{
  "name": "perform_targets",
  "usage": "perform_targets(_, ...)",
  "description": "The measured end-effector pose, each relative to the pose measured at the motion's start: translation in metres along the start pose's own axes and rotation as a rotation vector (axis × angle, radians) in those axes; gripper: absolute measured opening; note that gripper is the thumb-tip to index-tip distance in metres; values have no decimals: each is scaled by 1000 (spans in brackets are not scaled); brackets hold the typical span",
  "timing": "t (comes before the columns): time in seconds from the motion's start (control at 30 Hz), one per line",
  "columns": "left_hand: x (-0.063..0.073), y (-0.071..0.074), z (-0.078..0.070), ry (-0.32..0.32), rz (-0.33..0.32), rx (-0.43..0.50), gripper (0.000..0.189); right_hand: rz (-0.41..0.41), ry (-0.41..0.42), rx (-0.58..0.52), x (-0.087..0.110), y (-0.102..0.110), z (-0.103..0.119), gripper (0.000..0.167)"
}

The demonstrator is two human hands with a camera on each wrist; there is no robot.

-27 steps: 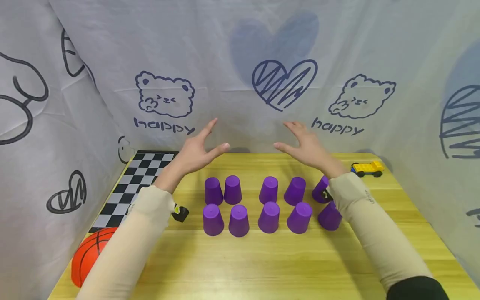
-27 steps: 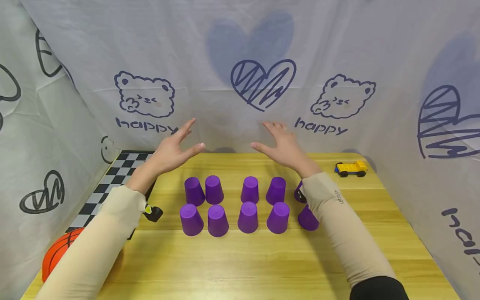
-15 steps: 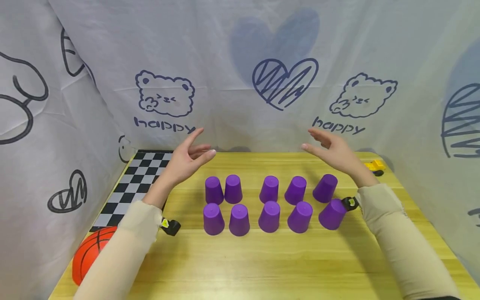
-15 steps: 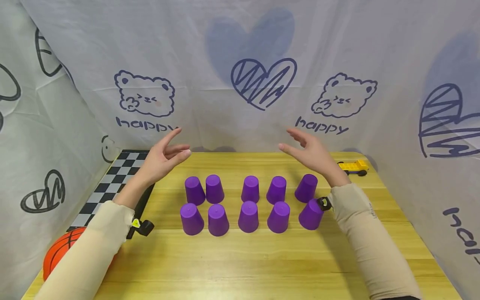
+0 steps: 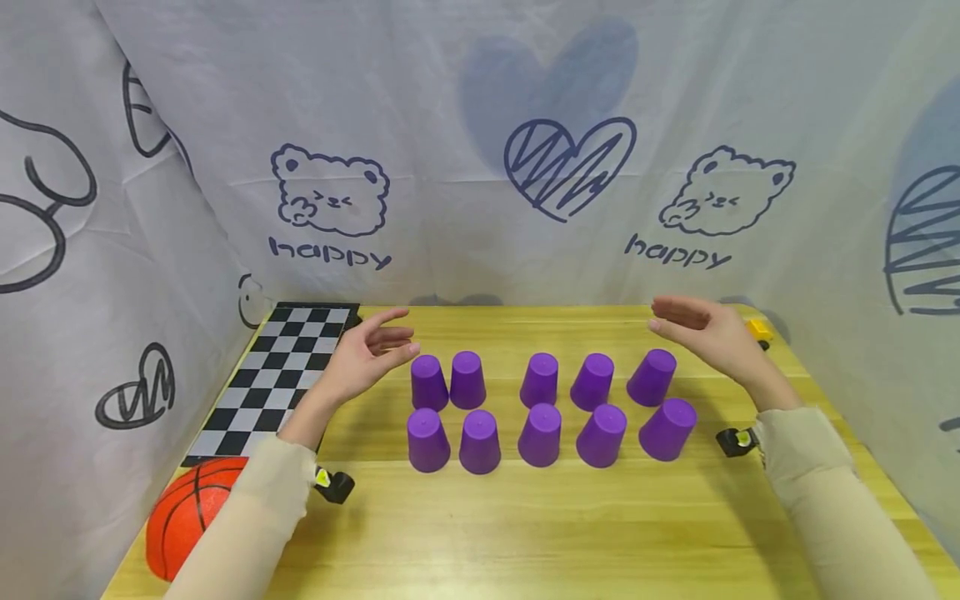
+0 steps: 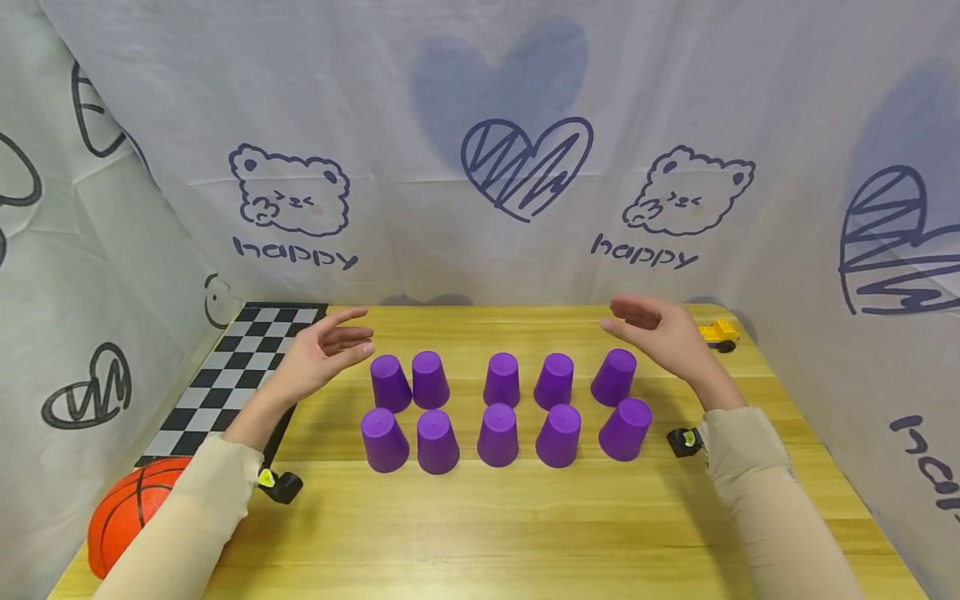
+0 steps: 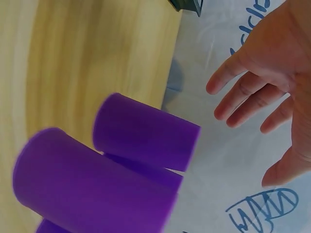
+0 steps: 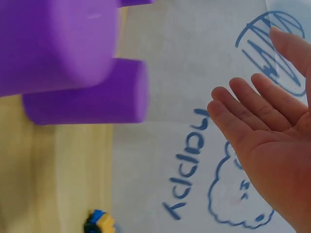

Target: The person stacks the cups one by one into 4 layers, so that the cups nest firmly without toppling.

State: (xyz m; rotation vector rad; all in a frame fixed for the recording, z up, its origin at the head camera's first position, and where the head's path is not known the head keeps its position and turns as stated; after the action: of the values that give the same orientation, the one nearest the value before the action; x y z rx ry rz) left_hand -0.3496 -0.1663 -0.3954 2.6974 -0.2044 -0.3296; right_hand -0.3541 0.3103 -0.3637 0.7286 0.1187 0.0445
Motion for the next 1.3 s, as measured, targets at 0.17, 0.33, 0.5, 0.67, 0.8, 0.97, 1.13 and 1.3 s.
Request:
perform_targets(0.17, 2, -8, 4, 7, 27, -1, 66, 7, 10, -20, 9, -2, -20, 68)
perform_targets(0.33, 2, -11, 3, 10, 26, -27, 66, 26, 0, -19, 12, -10, -37, 67)
perform_targets(0.5, 4, -15, 6, 25, 36, -85, 67, 45, -32, 11, 13, -19, -51, 73)
perform_targets(0.67, 5, -23, 11, 28, 59, -132, 68, 43, -45, -1, 13, -22, -60, 75)
perform_targets(0.8, 5, -30, 15, 18, 74, -144, 67, 48, -47, -7, 13, -26, -65, 76)
perform_targets(0.97, 4, -36, 17, 11, 80, -147, 67, 59, -56, 8, 14, -30, -70, 77)
perform_targets(1.13, 5, -39, 18, 1, 90, -158, 66, 63, -56, 8, 14, -33, -71, 77)
perform_targets(1.3, 7, -39, 21, 28, 94, -146, 66, 63, -51, 11, 13, -34, -71, 78)
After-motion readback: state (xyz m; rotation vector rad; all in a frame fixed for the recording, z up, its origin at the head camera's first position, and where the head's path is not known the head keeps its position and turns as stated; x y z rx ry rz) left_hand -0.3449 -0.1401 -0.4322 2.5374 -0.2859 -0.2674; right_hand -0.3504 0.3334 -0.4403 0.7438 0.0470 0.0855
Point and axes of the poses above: each hand's wrist, its own x-axis away from the middle knuckle, its own y-axis out of the back of the hand, z = x × y, the point moved 10 cm from there along -x, towards the middle knuckle, and after that the axes turned 5 degrees about -z, right-handed, at the moved point
